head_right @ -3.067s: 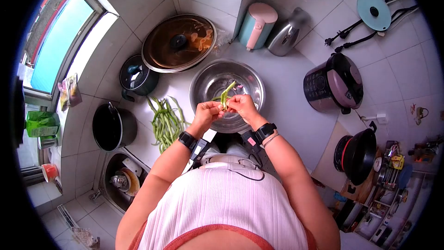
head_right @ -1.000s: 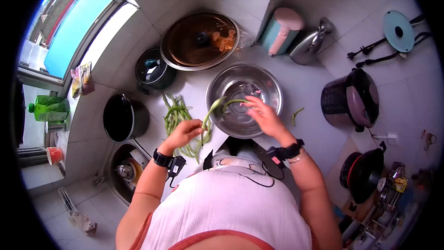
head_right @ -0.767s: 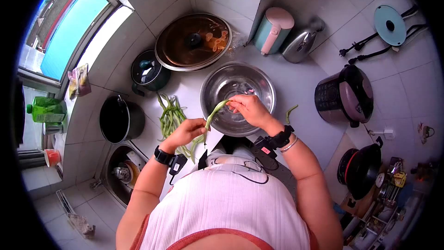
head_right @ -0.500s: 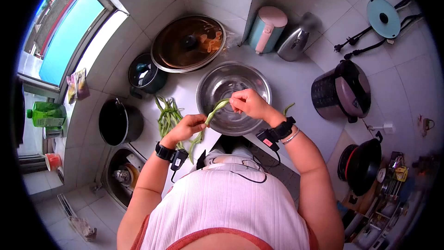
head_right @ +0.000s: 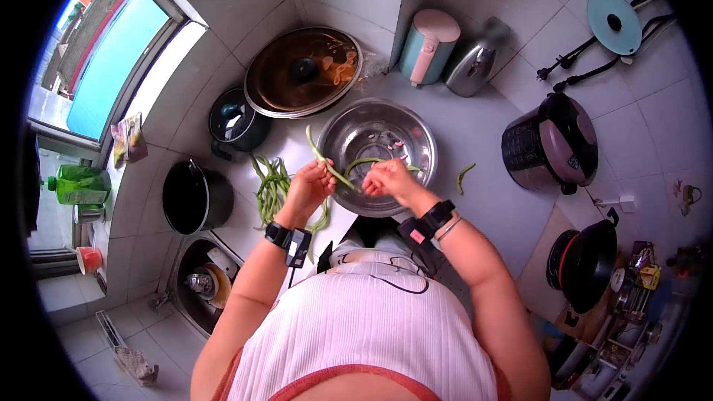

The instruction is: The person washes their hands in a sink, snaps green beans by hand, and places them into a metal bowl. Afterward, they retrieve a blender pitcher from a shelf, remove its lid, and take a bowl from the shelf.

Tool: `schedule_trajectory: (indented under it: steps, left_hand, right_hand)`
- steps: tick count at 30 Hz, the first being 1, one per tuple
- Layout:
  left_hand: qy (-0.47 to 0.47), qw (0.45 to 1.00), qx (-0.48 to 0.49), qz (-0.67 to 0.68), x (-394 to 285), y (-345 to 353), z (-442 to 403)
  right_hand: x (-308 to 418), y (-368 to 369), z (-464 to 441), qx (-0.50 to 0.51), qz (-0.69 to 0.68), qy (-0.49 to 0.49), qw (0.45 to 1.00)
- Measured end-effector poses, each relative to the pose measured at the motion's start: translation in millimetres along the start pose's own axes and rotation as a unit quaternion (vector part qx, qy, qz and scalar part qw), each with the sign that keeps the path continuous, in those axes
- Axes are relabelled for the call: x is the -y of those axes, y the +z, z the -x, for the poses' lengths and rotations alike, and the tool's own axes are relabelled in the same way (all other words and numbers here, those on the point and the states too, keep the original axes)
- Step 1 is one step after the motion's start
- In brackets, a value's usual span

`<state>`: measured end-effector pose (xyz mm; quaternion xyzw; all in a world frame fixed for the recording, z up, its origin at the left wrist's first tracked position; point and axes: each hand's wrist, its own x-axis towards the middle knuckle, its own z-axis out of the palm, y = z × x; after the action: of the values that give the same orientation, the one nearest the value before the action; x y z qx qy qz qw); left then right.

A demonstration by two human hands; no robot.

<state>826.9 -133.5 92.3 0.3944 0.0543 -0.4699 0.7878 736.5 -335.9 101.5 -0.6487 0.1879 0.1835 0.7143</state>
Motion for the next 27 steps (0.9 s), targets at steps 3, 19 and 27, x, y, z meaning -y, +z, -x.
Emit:
schedule_trajectory:
  steps: [3,19,27]
  left_hand:
    - [0.048,0.995,0.012,0.083,3.7,9.8,-6.8]
    - [0.071,0.983,0.144,0.093,-18.2,52.1,13.9]
    - [0.114,0.991,0.072,-0.006,-7.0,32.6,2.0]
  right_hand:
    - [-4.5,23.4,11.2,0.027,-0.243,0.013,0.970]
    - [42.2,38.6,38.7,0.175,-0.319,-0.049,0.930]
    - [33.3,36.2,29.2,0.174,-0.143,-0.056,0.973]
